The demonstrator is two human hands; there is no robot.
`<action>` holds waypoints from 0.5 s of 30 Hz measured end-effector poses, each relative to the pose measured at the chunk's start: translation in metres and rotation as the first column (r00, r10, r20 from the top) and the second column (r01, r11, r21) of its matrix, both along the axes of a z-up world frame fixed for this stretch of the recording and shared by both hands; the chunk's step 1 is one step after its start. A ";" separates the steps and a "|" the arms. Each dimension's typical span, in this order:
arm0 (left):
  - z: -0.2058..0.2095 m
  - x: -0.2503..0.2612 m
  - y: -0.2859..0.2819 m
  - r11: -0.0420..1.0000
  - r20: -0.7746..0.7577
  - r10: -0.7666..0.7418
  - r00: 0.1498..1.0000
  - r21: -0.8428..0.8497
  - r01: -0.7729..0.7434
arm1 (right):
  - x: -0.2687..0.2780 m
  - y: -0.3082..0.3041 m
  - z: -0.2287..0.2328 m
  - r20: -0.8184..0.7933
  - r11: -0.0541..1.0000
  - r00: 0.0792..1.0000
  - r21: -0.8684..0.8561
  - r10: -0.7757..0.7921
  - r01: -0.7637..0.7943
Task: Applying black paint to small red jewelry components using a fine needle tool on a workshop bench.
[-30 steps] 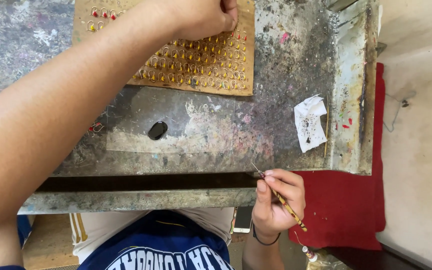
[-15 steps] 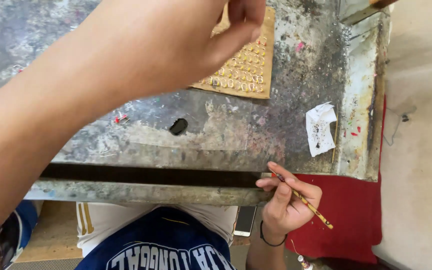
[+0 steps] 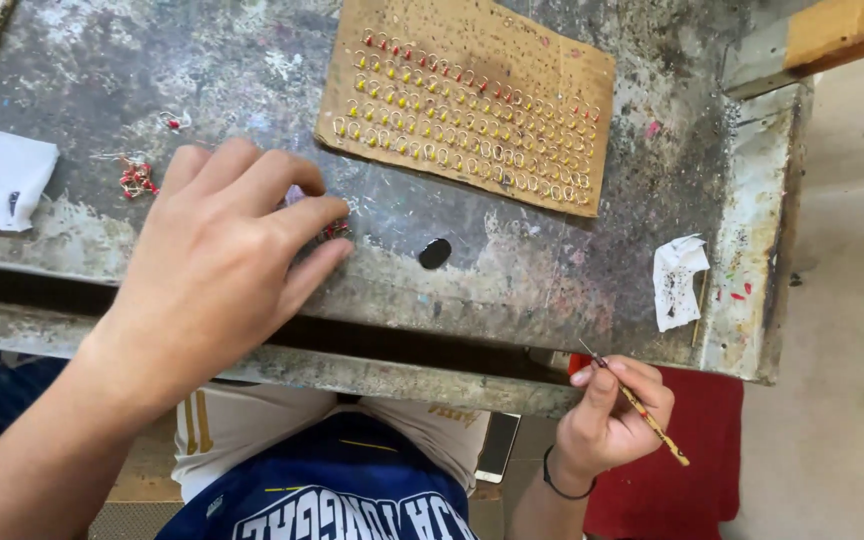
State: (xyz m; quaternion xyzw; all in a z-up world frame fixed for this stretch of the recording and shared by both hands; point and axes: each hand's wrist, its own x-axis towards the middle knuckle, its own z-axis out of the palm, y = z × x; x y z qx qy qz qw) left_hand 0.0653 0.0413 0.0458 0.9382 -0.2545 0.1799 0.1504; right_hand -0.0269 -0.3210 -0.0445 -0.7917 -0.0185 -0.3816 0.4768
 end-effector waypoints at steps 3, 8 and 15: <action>-0.007 -0.002 -0.002 0.998 0.008 0.003 1.000 -0.062 -0.002 | 0.000 0.001 0.000 -0.005 1.000 1.000 -0.012 -0.020 0.020; -0.013 -0.007 -0.003 0.988 0.027 0.000 1.000 -0.154 0.004 | -0.002 0.004 0.002 -0.027 0.998 0.998 0.021 -0.053 0.054; -0.005 -0.034 -0.013 0.788 0.098 -0.207 0.973 -0.572 0.226 | 0.025 0.055 0.046 -0.056 0.985 0.985 -0.039 0.166 -0.168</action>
